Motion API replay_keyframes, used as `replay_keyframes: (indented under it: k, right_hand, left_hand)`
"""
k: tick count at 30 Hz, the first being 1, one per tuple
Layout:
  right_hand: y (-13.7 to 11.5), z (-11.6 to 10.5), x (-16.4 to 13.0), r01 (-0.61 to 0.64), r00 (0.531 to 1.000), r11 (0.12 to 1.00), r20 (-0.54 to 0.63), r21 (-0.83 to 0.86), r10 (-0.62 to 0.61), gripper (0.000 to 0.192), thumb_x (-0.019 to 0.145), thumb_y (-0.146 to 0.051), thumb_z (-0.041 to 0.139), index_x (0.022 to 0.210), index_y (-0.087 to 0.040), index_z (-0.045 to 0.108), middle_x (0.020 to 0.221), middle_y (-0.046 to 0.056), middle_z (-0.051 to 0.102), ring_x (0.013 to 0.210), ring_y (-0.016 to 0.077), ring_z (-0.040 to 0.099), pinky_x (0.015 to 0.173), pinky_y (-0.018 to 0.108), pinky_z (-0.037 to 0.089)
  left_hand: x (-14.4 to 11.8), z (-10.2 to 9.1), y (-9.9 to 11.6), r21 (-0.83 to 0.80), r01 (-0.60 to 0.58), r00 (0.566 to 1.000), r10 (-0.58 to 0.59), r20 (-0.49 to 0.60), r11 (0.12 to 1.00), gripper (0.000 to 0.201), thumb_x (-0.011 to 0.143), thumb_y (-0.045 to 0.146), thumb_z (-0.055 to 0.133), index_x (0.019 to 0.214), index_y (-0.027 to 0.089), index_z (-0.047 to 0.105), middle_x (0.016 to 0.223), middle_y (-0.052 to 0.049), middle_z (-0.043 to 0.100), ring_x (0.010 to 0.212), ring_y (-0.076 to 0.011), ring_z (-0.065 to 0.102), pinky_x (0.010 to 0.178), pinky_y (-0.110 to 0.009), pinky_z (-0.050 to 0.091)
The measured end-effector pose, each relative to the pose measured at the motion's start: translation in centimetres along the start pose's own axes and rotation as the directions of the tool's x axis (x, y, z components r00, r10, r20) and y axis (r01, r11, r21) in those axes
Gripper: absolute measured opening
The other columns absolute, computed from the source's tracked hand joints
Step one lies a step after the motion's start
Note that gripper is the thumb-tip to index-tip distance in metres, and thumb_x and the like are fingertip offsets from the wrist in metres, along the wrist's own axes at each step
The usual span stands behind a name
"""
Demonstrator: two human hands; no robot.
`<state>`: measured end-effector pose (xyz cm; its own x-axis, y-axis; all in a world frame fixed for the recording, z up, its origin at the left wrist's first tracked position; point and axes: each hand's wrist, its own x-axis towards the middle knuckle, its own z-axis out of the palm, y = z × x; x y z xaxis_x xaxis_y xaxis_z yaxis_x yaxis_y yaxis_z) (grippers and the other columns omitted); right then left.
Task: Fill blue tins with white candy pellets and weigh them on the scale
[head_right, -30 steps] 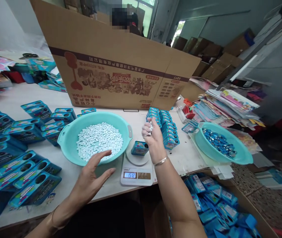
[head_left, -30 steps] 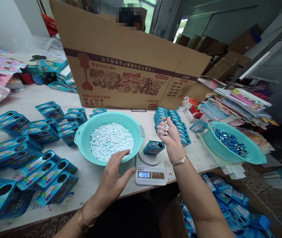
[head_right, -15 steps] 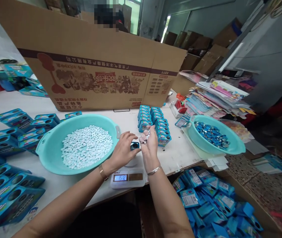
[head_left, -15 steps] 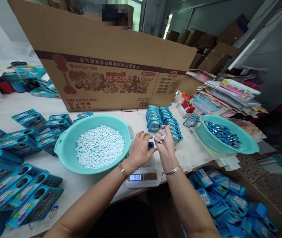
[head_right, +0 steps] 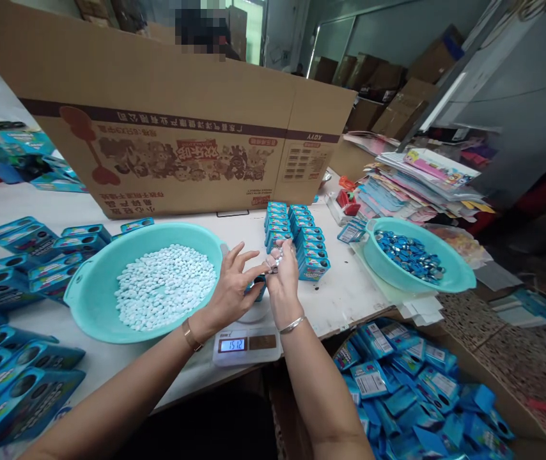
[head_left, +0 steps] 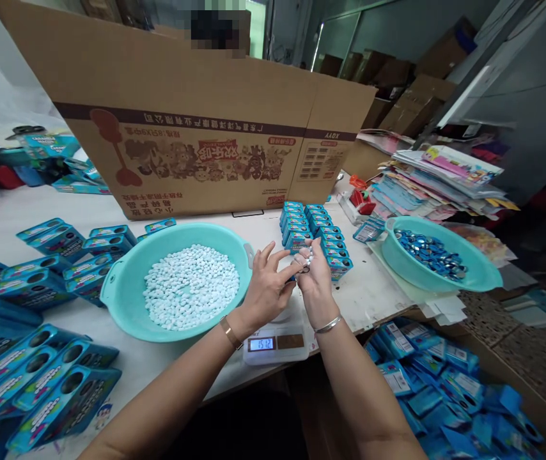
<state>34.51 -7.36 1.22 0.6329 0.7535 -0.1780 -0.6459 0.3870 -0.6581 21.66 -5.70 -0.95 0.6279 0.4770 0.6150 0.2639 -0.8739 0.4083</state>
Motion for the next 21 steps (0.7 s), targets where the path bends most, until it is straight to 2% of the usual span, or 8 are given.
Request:
replay_keyframes:
  k: [4,8,11,15,21]
  right_hand:
    - [0.01,0.06,0.0,-0.012,1.0,1.0,0.01,0.007,0.012,0.033,0.086,-0.05,0.063,0.082,-0.021,0.048,0.049,-0.013,0.034,0.034,0.002,0.03,0.035,0.013,0.028]
    - [-0.06,0.31,-0.04,-0.03,1.0,0.999,0.001,-0.012,0.03,0.034,0.085,-0.052,0.064,0.081,-0.021,0.048,0.048,-0.013,0.034,0.034,0.0026,0.03,0.034,0.013,0.027]
    - [-0.52,0.38,-0.07,-0.035,0.999,0.999,-0.016,0.008,0.035,0.033,0.089,-0.05,0.059,0.079,-0.021,0.048,0.046,-0.014,0.031,0.033,0.003,0.026,0.034,0.014,0.026]
    - [-0.95,0.2,-0.18,-0.019,1.0,0.999,-0.011,0.037,0.02,0.03,0.093,-0.047,0.055,0.08,-0.021,0.048,0.046,-0.013,0.032,0.033,0.0034,0.026,0.034,0.013,0.026]
    - [-0.49,0.22,-0.43,-0.028,1.0,0.999,-0.007,0.015,0.029,0.032,0.089,-0.05,0.059,0.079,-0.022,0.047,0.048,-0.013,0.032,0.034,0.0029,0.027,0.034,0.013,0.026]
  left_hand:
    - [-0.19,-0.21,-0.13,0.001,-0.005,1.0,0.005,-0.005,1.0,0.035,0.085,0.015,0.056,0.116,0.028,0.066,0.133,-0.008,0.052,0.14,-0.0341,0.026,0.111,-0.061,0.028]
    - [-0.44,0.08,-0.1,0.049,-0.049,0.998,0.047,0.047,0.998,0.035,0.087,0.013,0.051,0.114,0.029,0.067,0.134,-0.009,0.052,0.141,-0.035,0.025,0.109,-0.065,0.027]
    - [-0.65,0.04,-0.12,0.067,-0.018,0.997,0.012,0.079,0.998,0.035,0.086,0.012,0.05,0.114,0.025,0.065,0.135,-0.01,0.051,0.141,-0.0351,0.025,0.11,-0.066,0.027]
    - [-0.58,-0.52,-0.04,0.041,0.041,0.997,-0.043,0.064,0.998,0.03,0.083,0.011,0.052,0.109,0.02,0.065,0.135,-0.011,0.052,0.141,-0.0343,0.026,0.112,-0.061,0.027]
    - [-0.32,-0.52,0.27,0.065,-0.007,0.992,-0.001,0.126,0.998,0.047,0.081,0.007,0.05,0.122,0.026,0.061,0.137,-0.01,0.05,0.142,-0.0351,0.025,0.112,-0.066,0.022]
